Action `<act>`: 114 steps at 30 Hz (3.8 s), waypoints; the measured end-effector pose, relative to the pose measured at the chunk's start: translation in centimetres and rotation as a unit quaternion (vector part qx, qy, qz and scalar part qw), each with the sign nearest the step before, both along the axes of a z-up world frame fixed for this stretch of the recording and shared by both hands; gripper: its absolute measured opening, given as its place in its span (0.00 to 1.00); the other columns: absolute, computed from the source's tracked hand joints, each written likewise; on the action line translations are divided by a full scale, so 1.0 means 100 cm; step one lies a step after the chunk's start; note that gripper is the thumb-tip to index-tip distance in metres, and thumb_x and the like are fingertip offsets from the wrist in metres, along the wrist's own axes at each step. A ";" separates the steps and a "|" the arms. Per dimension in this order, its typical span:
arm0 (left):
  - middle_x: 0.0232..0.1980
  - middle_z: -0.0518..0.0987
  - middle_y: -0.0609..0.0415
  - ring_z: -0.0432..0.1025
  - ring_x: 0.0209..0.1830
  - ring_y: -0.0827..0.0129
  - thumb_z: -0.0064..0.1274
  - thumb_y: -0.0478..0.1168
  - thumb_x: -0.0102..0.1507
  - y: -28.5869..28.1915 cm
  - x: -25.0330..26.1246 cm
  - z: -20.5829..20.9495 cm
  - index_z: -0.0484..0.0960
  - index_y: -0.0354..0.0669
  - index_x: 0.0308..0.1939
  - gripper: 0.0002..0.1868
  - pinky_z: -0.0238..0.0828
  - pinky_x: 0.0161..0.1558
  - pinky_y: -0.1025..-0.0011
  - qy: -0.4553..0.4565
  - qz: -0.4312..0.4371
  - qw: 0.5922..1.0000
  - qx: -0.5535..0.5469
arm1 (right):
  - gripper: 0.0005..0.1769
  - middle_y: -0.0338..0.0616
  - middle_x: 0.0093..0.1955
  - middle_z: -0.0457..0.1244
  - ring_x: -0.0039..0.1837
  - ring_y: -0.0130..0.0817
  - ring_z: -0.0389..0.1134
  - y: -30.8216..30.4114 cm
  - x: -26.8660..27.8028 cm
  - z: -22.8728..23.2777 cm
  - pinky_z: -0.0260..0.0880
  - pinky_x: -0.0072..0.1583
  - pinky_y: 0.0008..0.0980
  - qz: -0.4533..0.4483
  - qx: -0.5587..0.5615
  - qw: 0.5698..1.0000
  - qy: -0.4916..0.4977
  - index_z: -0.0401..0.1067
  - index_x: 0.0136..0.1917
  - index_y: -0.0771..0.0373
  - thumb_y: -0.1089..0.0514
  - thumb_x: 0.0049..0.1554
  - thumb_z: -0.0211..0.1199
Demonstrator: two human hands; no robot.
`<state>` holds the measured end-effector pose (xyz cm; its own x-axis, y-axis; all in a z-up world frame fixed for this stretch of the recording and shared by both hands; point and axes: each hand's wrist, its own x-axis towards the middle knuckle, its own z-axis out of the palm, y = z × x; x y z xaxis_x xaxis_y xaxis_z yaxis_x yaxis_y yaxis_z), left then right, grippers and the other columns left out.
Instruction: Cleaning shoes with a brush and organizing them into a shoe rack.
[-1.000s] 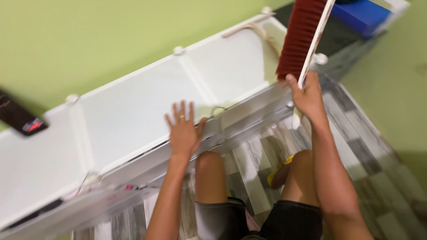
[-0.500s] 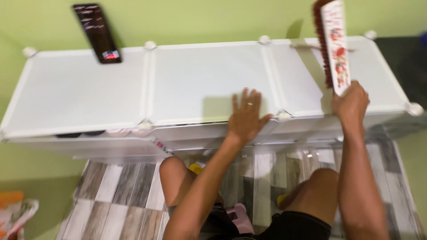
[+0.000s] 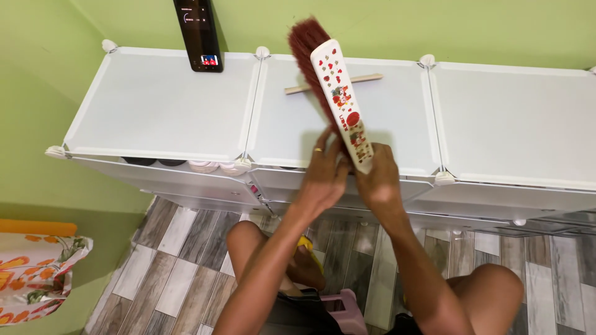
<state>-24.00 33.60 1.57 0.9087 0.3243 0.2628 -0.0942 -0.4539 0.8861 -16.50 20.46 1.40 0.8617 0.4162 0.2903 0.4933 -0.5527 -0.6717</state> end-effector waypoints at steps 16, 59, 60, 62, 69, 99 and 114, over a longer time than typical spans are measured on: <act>0.79 0.59 0.38 0.39 0.82 0.35 0.49 0.61 0.64 -0.083 0.067 -0.012 0.72 0.39 0.69 0.37 0.25 0.72 0.25 -0.032 0.059 0.893 0.444 | 0.37 0.65 0.54 0.69 0.58 0.50 0.70 -0.139 0.036 0.073 0.70 0.57 0.46 -0.138 -0.074 0.987 0.046 0.64 0.68 0.67 0.45 0.54 0.71; 0.79 0.58 0.52 0.43 0.82 0.54 0.32 0.50 0.68 -0.139 0.145 -0.021 0.66 0.49 0.72 0.29 0.30 0.77 0.46 0.058 -0.253 0.887 0.381 | 0.27 0.65 0.50 0.69 0.50 0.64 0.71 -0.458 0.097 0.019 0.70 0.52 0.54 -0.244 -0.259 0.933 -0.061 0.73 0.66 0.59 0.42 0.60 0.64; 0.78 0.61 0.51 0.45 0.81 0.54 0.33 0.49 0.68 -0.140 0.144 -0.023 0.68 0.48 0.72 0.28 0.32 0.77 0.46 0.035 -0.238 0.889 0.391 | 0.26 0.65 0.47 0.69 0.49 0.63 0.72 -0.463 0.088 0.026 0.70 0.51 0.56 -0.374 -0.272 0.887 0.009 0.71 0.67 0.60 0.42 0.62 0.61; 0.77 0.63 0.49 0.48 0.80 0.53 0.35 0.49 0.69 -0.141 0.142 -0.026 0.69 0.47 0.71 0.27 0.35 0.77 0.47 0.012 -0.230 0.886 0.403 | 0.26 0.64 0.45 0.70 0.48 0.63 0.73 -0.483 0.075 0.010 0.71 0.51 0.58 -0.499 -0.274 0.818 0.084 0.70 0.68 0.60 0.43 0.65 0.59; 0.70 0.74 0.48 0.65 0.74 0.53 0.41 0.38 0.66 -0.167 0.127 -0.039 0.77 0.41 0.66 0.24 0.45 0.81 0.47 -0.165 -0.220 0.872 0.406 | 0.30 0.64 0.55 0.69 0.54 0.51 0.72 -0.400 0.018 -0.139 0.70 0.56 0.47 -0.469 0.087 0.879 0.002 0.66 0.70 0.68 0.44 0.65 0.59; 0.37 0.79 0.42 0.69 0.53 0.47 0.50 0.45 0.67 -0.238 0.089 -0.025 0.85 0.36 0.32 0.17 0.42 0.70 0.37 -0.114 -0.232 0.932 0.256 | 0.26 0.50 0.54 0.70 0.52 0.31 0.70 -0.421 -0.100 0.013 0.72 0.54 0.32 -0.437 0.159 0.885 -0.016 0.68 0.71 0.70 0.61 0.61 0.67; 0.57 0.76 0.37 0.59 0.71 0.43 0.55 0.41 0.59 -0.175 0.062 -0.009 0.83 0.36 0.26 0.12 0.37 0.76 0.37 -0.060 -0.241 0.916 0.314 | 0.29 0.47 0.55 0.71 0.56 0.29 0.71 -0.330 -0.076 -0.064 0.73 0.57 0.29 -0.232 0.188 0.946 0.124 0.69 0.67 0.68 0.64 0.54 0.72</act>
